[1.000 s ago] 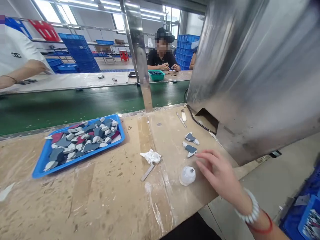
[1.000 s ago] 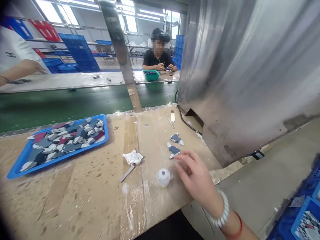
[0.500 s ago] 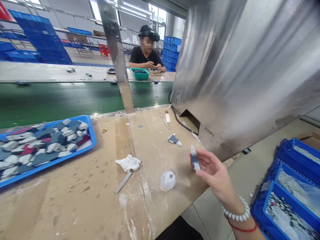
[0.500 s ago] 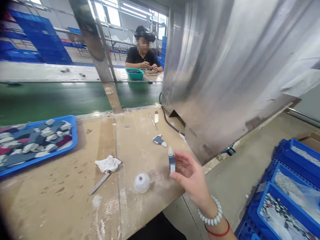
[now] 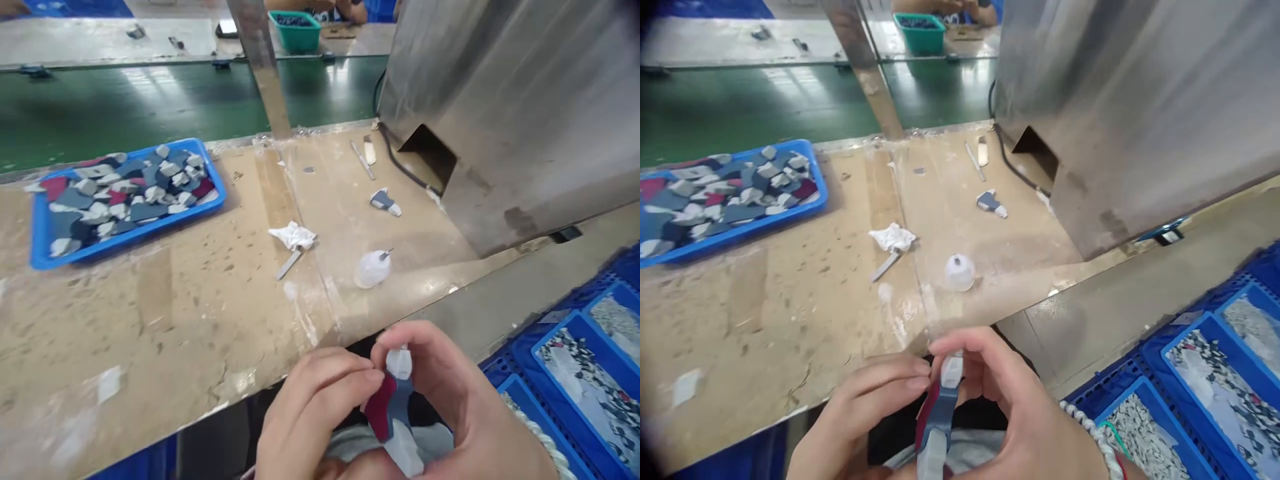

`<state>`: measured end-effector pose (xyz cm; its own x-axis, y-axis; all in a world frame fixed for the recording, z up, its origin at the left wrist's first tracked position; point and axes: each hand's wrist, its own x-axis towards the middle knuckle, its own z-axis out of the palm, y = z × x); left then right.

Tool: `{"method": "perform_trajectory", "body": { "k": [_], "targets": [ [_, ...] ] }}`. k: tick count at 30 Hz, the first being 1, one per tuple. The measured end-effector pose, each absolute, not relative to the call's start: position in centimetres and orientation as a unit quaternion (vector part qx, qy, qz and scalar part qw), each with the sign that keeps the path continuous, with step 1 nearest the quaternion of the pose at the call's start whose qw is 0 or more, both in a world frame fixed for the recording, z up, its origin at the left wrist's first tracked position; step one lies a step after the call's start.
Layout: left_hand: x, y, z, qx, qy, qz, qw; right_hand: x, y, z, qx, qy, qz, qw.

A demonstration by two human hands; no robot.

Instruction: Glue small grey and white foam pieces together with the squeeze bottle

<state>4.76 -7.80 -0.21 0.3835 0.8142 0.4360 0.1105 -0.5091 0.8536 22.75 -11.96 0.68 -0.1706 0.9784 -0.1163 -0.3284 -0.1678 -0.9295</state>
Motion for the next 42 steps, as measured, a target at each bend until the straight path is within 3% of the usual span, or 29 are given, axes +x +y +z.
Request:
{"method": "perform_trajectory", "body": {
  "k": [4, 8, 16, 24, 34, 42],
  "targets": [
    [3.8, -8.1, -0.6, 0.742, 0.327, 0.456, 0.366, 21.4, -12.0, 1.0, -0.410, -0.384, 0.660, 0.499],
    [2.0, -8.1, -1.2, 0.708, 0.344, 0.459, 0.411, 21.6, -11.9, 0.9, -0.421, -0.377, 0.678, 0.470],
    [-0.1, -7.5, -1.6, 0.741, 0.311, 0.405, 0.437, 20.1, -11.5, -2.4, -0.267, -0.225, 0.904, 0.247],
    [0.2, -7.9, -1.2, 0.701, 0.330, 0.501, 0.385, 16.7, -12.7, -2.5, -0.168, 0.014, 0.922, 0.349],
    [1.2, -9.3, -1.0, 0.696, 0.346, 0.548, 0.310, 15.9, -13.5, -2.2, -0.240, -0.016, 0.895, 0.377],
    [1.0, -9.3, -1.2, 0.701, 0.366, 0.527, 0.313, 15.6, -13.7, -3.0, -0.285, -0.053, 0.890, 0.351]
  ]
}}
